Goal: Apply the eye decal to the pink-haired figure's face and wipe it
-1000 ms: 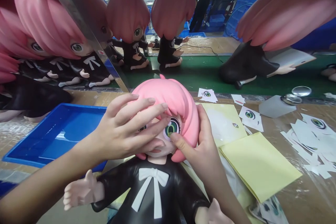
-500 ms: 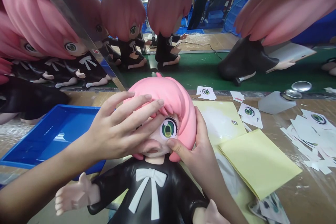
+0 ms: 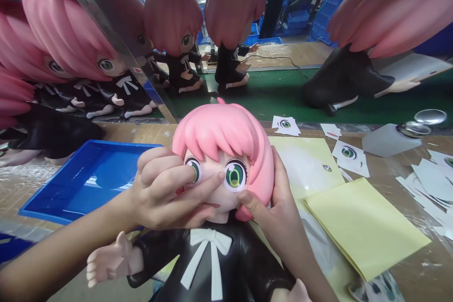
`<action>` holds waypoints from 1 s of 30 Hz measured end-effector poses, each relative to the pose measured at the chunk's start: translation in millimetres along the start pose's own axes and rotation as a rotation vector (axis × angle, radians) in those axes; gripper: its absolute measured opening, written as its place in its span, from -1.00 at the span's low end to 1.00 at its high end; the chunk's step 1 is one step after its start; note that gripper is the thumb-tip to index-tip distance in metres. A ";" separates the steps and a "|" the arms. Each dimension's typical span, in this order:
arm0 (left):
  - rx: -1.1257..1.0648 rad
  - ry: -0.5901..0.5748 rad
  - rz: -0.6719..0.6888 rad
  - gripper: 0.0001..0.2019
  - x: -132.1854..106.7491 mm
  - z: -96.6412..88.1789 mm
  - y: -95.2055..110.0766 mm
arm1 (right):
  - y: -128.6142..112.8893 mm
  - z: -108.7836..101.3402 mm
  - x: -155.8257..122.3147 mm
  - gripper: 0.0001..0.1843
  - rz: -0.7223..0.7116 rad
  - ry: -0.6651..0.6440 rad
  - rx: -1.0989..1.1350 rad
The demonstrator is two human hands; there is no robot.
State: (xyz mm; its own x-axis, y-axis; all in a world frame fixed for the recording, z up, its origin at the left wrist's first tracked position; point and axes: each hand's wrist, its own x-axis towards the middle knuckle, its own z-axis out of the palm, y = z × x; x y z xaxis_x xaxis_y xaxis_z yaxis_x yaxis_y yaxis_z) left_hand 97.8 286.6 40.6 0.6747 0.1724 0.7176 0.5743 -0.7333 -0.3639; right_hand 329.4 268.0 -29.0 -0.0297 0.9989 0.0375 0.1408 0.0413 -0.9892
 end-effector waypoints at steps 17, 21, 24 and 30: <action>-0.060 0.054 -0.098 -0.78 -24.1 -11.2 -2.3 | -1.5 1.0 -2.4 -0.06 0.016 -0.015 0.062; -0.327 -0.058 -0.546 -0.84 -35.7 -31.6 5.2 | -0.1 0.2 -1.7 -0.07 0.020 0.009 0.046; -0.535 -0.041 -0.822 -0.79 -42.4 -40.7 12.9 | -1.7 -0.2 -2.1 -0.07 0.022 0.008 0.037; -0.486 -0.025 -0.785 -0.85 -53.0 -36.4 21.7 | -15.4 -2.6 -1.6 -0.09 0.059 0.046 -0.038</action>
State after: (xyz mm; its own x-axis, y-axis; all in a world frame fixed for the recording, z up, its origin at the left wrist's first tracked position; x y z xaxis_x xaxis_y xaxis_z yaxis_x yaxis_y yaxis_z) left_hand 57.7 237.6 16.3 0.1869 0.7469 0.6381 0.6176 -0.5944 0.5150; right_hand 329.9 265.8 -13.5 0.0253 0.9996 -0.0129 0.1781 -0.0172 -0.9839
